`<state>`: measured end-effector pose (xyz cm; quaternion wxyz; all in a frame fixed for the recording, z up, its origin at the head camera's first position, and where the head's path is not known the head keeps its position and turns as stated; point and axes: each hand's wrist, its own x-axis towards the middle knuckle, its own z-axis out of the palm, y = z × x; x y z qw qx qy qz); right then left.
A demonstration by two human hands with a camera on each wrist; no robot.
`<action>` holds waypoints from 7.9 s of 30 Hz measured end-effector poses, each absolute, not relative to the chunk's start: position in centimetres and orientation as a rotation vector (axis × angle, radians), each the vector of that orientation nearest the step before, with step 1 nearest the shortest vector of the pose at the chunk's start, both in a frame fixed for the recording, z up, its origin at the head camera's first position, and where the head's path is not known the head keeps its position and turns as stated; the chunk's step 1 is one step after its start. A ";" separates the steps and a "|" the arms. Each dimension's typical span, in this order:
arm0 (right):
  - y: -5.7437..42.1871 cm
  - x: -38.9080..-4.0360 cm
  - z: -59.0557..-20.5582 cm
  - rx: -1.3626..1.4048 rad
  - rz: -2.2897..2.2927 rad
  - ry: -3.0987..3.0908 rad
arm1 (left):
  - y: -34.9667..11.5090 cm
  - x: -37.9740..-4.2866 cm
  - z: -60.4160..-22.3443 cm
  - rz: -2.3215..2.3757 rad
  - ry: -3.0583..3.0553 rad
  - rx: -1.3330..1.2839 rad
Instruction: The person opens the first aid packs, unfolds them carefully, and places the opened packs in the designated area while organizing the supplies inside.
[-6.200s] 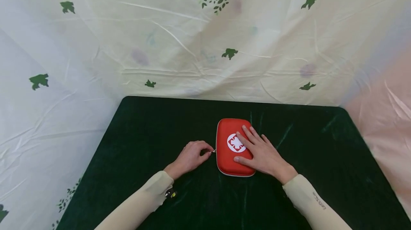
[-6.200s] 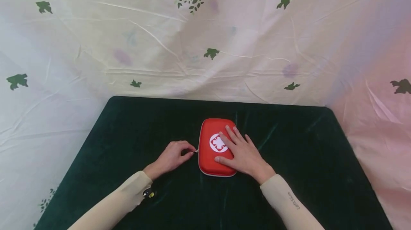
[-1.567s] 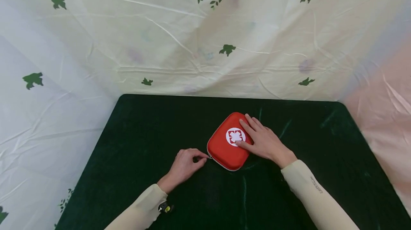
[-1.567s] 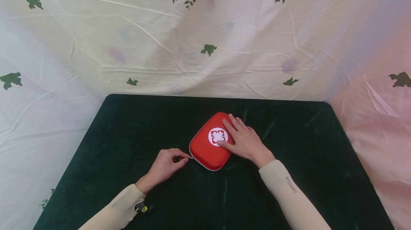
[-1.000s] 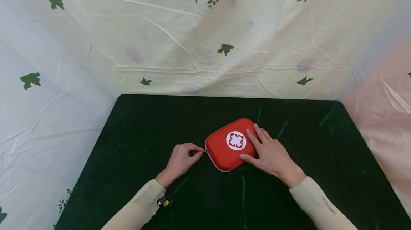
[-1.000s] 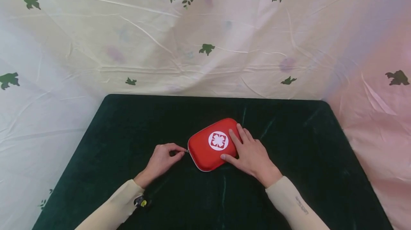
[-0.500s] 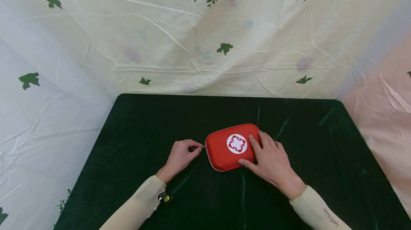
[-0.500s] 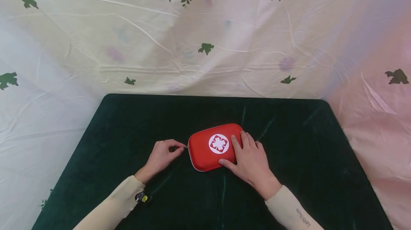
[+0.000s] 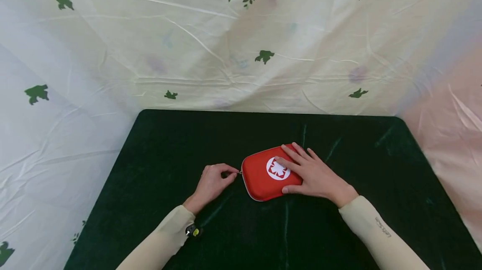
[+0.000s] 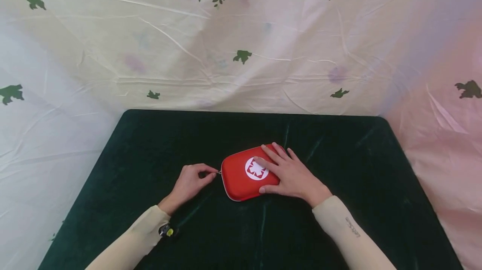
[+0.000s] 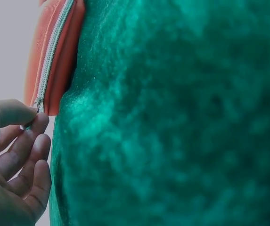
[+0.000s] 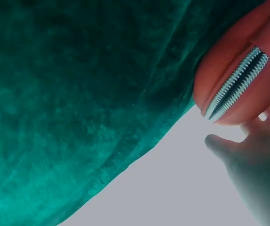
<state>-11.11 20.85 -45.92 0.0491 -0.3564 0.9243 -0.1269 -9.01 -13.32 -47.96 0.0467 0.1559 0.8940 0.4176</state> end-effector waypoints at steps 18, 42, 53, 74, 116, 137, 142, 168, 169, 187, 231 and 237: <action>20.2 -10.5 -45.9 -0.892 -0.376 2.864 | -13.5 -10.7 -47.8 1.211 2.684 0.494; 19.7 -10.0 -45.9 -0.864 -0.374 2.898 | -14.0 -8.9 -47.4 1.140 2.606 0.561; 19.4 -9.6 -46.1 -0.846 -0.368 2.927 | -13.9 -8.1 -47.2 1.170 2.510 0.610; 19.2 -9.7 -45.8 -0.787 -0.362 2.929 | -13.4 -7.7 -47.5 1.240 2.383 0.675; 19.3 -9.1 -46.0 -0.786 -0.360 2.923 | -11.2 -5.8 -48.3 1.242 2.344 0.830; 19.0 -9.1 -46.0 -0.773 -0.470 2.892 | -12.8 -9.6 -47.1 1.434 2.608 0.541; 19.0 -9.1 -45.8 -0.779 -0.464 2.892 | -11.9 -10.7 -47.1 1.448 2.561 0.542; 22.5 -7.4 -45.9 -0.407 -0.694 2.837 | -10.6 -11.8 -47.5 1.279 2.505 0.420; 22.6 -7.3 -45.9 -0.401 -0.697 2.834 | -10.6 -11.9 -47.6 1.280 2.506 0.420; 23.7 -7.2 -45.6 -0.396 -0.862 2.911 | -11.1 -11.1 -47.5 1.275 2.532 0.416; 17.3 -16.5 -45.3 -0.362 -1.369 2.538 | -13.4 -3.4 -46.9 1.369 2.372 0.336; 16.3 -17.3 -45.5 -0.359 -1.368 2.516 | -13.5 -2.9 -46.9 1.380 2.354 0.355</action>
